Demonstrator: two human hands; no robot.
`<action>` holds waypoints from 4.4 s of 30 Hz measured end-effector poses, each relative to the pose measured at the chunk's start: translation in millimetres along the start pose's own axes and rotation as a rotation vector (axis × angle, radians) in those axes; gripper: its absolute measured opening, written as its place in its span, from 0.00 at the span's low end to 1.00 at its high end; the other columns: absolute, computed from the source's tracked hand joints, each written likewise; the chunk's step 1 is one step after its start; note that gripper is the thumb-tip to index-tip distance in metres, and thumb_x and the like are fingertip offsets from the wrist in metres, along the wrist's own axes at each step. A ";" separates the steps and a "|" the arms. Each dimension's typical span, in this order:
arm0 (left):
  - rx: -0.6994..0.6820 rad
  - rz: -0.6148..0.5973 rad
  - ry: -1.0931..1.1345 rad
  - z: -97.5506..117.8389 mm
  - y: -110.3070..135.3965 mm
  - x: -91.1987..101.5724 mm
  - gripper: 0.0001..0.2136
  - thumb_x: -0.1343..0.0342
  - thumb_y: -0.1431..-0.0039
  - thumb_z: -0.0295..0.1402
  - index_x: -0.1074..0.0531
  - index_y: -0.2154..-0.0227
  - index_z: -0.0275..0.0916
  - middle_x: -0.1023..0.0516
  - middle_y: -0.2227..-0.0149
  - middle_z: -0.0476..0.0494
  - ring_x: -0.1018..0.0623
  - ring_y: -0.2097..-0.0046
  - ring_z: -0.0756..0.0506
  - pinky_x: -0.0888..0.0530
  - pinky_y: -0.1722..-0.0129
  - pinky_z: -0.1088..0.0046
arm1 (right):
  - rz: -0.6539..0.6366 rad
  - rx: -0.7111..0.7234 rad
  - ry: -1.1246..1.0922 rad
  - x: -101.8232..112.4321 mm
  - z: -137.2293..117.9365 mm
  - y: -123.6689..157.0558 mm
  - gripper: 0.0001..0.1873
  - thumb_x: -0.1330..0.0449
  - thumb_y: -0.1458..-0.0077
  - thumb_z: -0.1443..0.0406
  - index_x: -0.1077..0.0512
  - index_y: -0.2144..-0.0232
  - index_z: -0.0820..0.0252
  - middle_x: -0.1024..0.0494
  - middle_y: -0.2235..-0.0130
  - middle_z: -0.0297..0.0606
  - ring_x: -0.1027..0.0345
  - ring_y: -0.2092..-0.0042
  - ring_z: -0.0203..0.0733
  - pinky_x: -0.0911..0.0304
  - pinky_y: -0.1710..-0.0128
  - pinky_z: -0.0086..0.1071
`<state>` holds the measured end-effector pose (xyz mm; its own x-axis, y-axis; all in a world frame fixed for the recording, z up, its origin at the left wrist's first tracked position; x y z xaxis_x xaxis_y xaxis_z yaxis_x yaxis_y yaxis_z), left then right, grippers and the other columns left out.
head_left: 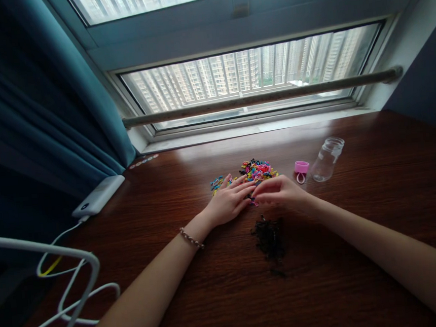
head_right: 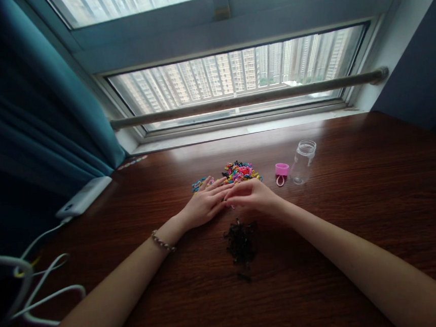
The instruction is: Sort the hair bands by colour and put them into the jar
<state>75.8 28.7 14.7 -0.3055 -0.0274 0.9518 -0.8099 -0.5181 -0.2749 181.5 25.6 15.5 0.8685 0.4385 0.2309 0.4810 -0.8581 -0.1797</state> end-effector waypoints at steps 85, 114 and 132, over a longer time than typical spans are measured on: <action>-0.026 0.118 0.163 -13.0 7.1 4.0 0.21 0.56 0.51 0.19 0.32 0.54 0.40 0.26 0.54 0.45 0.29 0.51 0.47 0.33 0.48 0.67 | 0.696 0.010 0.141 70.1 25.0 13.6 0.15 0.53 0.56 0.72 0.26 0.73 0.62 0.22 0.70 0.38 0.28 0.66 0.39 0.32 0.62 0.34; 0.091 0.280 -0.061 -23.8 12.5 17.6 0.10 0.54 0.50 0.23 0.27 0.73 0.39 0.23 0.69 0.45 0.26 0.60 0.46 0.32 0.52 0.63 | 0.459 -0.003 0.237 50.1 33.0 1.8 0.14 0.40 0.58 0.68 0.26 0.65 0.61 0.22 0.69 0.37 0.29 0.68 0.39 0.33 0.67 0.31; 0.066 0.175 0.288 -23.1 1.2 1.4 0.10 0.53 0.42 0.29 0.30 0.60 0.40 0.25 0.57 0.44 0.28 0.52 0.46 0.34 0.49 0.66 | 0.034 0.060 0.613 33.1 21.3 -5.0 0.08 0.41 0.59 0.68 0.24 0.73 0.57 0.24 0.70 0.32 0.33 0.67 0.36 0.41 0.67 0.27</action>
<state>62.8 47.8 12.5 -0.5733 0.1167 0.8110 -0.7016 -0.5811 -0.4124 210.4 50.1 3.7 0.6653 0.1624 0.7287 0.4754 -0.8447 -0.2457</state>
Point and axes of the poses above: each hand's wrist, its own y-axis away from the middle knuckle, its own x-axis out of the back of the hand, z = x × y, the point moved 8 cm from there along -y, towards the middle knuckle
